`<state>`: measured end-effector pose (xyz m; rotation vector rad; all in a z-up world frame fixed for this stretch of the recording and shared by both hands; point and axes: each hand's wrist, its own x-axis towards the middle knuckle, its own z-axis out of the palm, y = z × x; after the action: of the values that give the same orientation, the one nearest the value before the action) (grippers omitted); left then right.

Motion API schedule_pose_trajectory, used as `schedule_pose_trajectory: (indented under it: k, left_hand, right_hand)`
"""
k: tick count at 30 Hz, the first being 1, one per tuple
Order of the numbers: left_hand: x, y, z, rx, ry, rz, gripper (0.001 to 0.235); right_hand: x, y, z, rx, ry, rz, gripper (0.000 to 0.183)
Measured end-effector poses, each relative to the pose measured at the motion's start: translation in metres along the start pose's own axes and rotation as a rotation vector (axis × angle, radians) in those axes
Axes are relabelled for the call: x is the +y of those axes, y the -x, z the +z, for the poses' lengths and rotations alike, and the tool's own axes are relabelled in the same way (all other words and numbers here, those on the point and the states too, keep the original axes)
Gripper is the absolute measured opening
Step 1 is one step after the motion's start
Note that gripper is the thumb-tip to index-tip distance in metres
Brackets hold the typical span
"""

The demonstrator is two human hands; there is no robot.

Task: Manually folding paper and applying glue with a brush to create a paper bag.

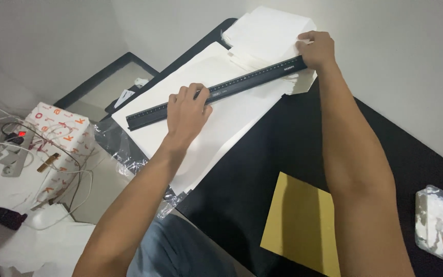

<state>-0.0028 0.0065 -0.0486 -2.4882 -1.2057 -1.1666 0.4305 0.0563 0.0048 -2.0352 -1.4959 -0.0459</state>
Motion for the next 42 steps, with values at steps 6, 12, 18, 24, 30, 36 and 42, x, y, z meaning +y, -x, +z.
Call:
schedule_pose_trajectory:
  k: [6,12,18,24,30,36,42]
  left_hand:
    - [0.003,-0.003,-0.012,0.022,0.073,0.042,0.021]
    - [0.002,-0.004,-0.012,0.052,0.064,0.010,0.022]
    - [0.000,-0.006,-0.003,0.026,0.043,-0.054,0.021]
    - [-0.003,-0.008,-0.002,0.028,0.008,-0.101,0.025]
    - [-0.006,-0.002,0.005,0.075,-0.071,-0.102,0.033]
    - [-0.006,0.001,0.007,0.059,-0.062,-0.119,0.027]
    - [-0.008,-0.012,-0.004,-0.327,-0.106,-0.216,0.022]
  right_hand:
    - [-0.029,0.018,-0.024,-0.006,-0.125,0.091,0.027]
    - [0.000,0.017,-0.025,-0.053,-0.261,-0.037,0.029]
    - [0.021,0.024,0.001,0.087,0.070,-0.235,0.033]
    - [-0.002,0.036,0.010,0.067,0.157,-0.147,0.045]
    - [-0.009,0.048,-0.003,-0.024,0.179,-0.172,0.060]
    - [-0.081,0.103,-0.041,0.167,0.242,-0.300,0.047]
    - [-0.186,0.226,-0.047,-0.162,0.453,-0.664,0.068]
